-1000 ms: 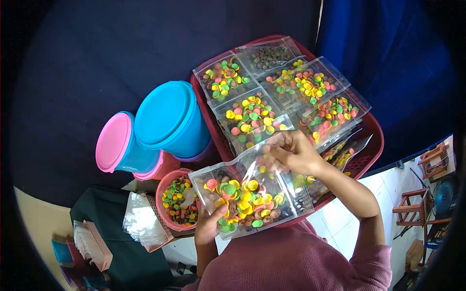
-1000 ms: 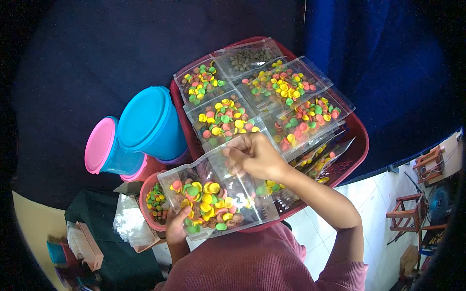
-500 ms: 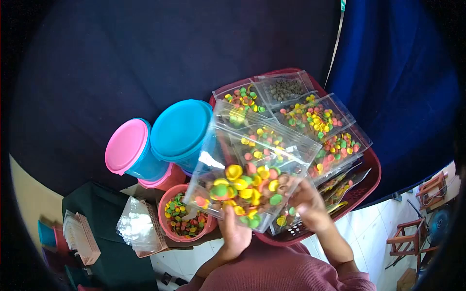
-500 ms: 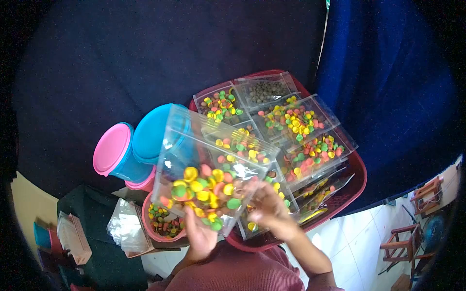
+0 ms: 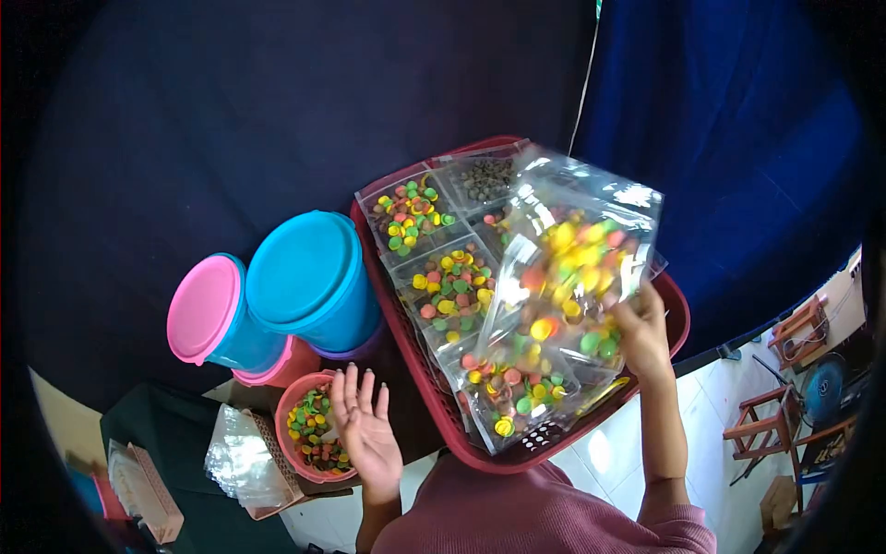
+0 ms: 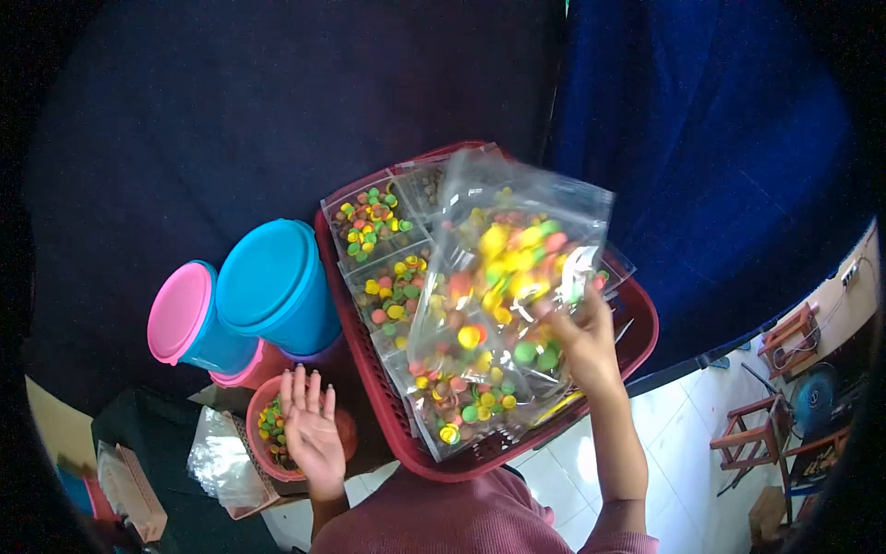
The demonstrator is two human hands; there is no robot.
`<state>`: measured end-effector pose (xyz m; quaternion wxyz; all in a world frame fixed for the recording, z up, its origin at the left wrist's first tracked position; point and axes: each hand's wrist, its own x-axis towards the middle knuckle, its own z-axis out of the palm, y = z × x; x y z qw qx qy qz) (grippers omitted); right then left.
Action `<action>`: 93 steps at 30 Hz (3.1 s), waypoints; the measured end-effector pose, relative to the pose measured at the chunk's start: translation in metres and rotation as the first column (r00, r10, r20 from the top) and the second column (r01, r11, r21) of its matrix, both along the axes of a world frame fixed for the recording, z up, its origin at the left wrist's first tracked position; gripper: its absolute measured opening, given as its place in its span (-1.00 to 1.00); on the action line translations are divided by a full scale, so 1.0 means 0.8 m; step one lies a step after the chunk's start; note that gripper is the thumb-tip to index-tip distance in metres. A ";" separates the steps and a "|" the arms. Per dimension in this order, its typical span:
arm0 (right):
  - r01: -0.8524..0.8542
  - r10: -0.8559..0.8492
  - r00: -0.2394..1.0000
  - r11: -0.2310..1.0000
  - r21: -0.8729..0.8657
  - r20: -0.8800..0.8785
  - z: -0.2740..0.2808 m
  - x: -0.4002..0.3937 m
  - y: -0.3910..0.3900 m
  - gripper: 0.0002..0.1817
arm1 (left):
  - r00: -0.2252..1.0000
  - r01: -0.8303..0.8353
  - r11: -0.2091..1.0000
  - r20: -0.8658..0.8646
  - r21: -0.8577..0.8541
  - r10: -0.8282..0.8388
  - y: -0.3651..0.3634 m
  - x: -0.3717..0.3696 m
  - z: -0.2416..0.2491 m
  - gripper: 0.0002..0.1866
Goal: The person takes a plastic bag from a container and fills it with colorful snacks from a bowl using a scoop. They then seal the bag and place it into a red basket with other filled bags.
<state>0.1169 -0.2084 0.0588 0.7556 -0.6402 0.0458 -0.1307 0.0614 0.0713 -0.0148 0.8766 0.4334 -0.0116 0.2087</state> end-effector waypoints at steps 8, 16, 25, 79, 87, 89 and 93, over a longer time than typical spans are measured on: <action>-0.309 0.301 0.951 0.929 -0.202 -0.070 -0.011 0.005 -0.029 -0.70 | 0.998 0.039 0.997 -0.051 0.063 -0.036 0.001 -0.002 0.007 -0.42; 0.031 -0.099 0.989 0.867 0.497 0.111 0.018 0.045 -0.114 -0.71 | 0.940 0.339 0.874 -0.176 0.348 -0.294 -0.017 -0.010 0.013 -0.58; -0.288 0.238 0.958 0.762 0.580 0.163 0.013 0.054 -0.151 -0.72 | 0.887 0.460 0.748 -0.275 0.478 -0.370 -0.044 -0.017 0.008 -0.70; -0.746 0.745 0.638 0.660 0.082 -0.195 -0.017 0.048 -0.104 -0.45 | 0.777 0.505 0.863 -0.442 0.011 -0.449 -0.167 0.021 0.029 -0.29; -0.639 0.821 0.416 -0.042 -0.768 -0.391 -0.037 0.041 -0.148 -0.64 | 0.968 0.121 0.987 -0.209 -0.105 -0.141 -0.107 -0.014 0.034 -0.23; -0.593 0.775 0.447 -0.117 -0.797 -0.446 -0.051 0.029 -0.139 -0.65 | 0.978 -0.055 0.975 -0.207 -0.215 0.009 -0.097 -0.026 0.027 -0.25; -0.486 0.728 0.463 -0.269 -0.831 -0.506 -0.079 0.031 -0.133 -0.73 | 0.979 -0.089 0.983 -0.198 -0.158 0.056 -0.095 -0.036 0.021 -0.28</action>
